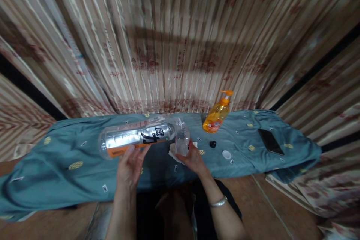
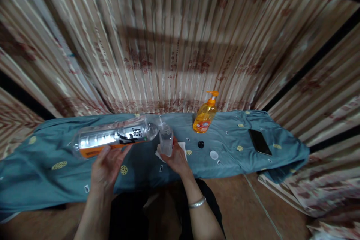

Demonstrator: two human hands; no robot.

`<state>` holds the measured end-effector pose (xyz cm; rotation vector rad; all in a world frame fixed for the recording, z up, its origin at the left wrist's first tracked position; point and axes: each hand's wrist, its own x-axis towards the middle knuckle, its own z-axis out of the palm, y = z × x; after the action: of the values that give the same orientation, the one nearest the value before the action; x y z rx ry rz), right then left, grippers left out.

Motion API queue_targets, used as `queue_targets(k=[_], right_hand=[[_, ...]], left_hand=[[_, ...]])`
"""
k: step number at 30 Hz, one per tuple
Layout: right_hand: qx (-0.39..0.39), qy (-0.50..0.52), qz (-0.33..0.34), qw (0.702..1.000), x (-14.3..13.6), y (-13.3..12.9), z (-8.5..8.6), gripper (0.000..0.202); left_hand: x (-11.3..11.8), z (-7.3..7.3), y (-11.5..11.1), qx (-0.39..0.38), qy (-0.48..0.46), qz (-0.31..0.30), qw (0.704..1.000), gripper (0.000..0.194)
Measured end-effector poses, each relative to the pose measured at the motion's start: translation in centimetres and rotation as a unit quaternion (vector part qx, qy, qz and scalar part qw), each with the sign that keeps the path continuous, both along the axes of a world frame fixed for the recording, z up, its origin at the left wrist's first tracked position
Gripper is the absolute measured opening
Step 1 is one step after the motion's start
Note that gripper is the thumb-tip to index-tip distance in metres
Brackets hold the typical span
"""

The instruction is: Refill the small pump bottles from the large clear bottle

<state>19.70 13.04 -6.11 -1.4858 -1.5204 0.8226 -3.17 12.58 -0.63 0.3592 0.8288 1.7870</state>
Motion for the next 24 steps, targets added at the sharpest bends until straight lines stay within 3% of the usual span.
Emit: queue_targets(k=[13, 24], right_hand=[[0.035, -0.001, 0.008, 0.999, 0.2, -0.5, -0.6, 0.059], [0.034, -0.012, 0.005, 0.999, 0.4, -0.3, -0.9, 0.061]], left_hand=[[0.5, -0.7, -1.5, -0.018, -0.038, 0.035, 0.999, 0.032], [1.0, 0.8, -2.1, 0.0, -0.038, 0.004, 0.999, 0.036]])
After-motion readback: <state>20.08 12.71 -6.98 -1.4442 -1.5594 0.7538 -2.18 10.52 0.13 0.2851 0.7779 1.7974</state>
